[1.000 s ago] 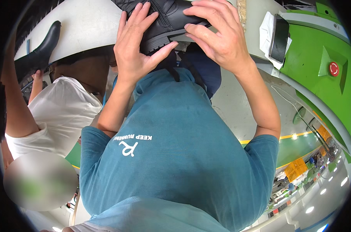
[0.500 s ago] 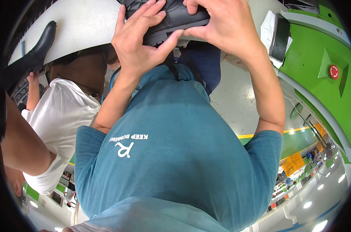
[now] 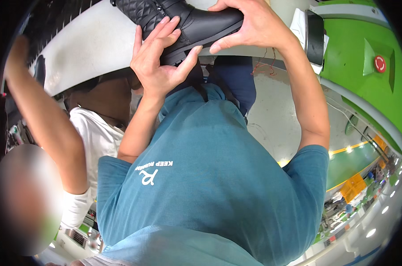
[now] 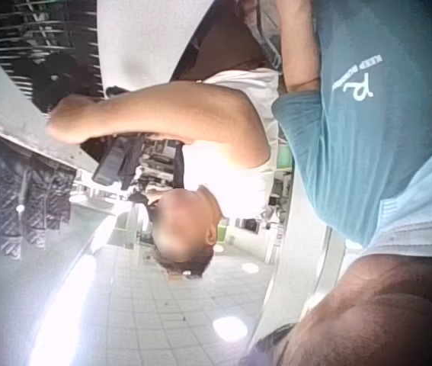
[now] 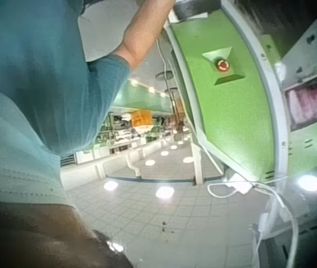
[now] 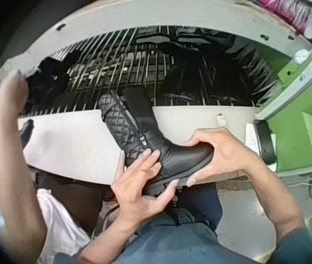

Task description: The worker is inspecting black leather boots on a factory assembly line for quality control.

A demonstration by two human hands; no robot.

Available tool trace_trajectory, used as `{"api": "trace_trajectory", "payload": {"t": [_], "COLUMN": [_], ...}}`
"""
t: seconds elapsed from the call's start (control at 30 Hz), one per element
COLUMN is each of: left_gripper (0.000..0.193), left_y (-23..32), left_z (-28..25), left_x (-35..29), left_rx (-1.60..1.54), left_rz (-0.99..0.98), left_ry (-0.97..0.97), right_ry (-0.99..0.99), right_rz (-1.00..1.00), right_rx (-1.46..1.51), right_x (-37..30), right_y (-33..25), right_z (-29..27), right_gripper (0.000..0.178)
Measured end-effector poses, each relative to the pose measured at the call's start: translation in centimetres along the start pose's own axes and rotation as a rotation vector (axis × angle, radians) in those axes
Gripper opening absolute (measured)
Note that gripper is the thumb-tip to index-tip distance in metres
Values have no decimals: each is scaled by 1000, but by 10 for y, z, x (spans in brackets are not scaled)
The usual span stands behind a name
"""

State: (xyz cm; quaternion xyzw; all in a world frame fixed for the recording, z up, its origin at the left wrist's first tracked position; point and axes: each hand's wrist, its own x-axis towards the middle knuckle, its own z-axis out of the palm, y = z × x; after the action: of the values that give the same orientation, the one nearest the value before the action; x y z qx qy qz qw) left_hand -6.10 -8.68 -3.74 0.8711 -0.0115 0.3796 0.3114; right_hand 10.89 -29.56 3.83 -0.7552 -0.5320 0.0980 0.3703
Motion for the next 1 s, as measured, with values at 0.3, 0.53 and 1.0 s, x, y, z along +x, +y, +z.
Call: {"api": "trace_trajectory", "payload": {"t": [0.3, 0.53, 1.0], "left_gripper": [44, 91, 102], "left_y": [7, 39, -12], "left_z": [-8, -22, -98], "left_x": [5, 18, -1], "left_rx": [-35, -556, -624], "left_rz": [4, -145, -378], "left_ry": [-76, -35, -30], "right_ry": [-55, 266, 221], "right_rz": [51, -148, 10], "right_rx": [41, -29, 9], "right_x": [-20, -3, -28], "right_y": [24, -81, -48], "right_z": [-1, -41, 44], "right_gripper": [78, 98, 82]}}
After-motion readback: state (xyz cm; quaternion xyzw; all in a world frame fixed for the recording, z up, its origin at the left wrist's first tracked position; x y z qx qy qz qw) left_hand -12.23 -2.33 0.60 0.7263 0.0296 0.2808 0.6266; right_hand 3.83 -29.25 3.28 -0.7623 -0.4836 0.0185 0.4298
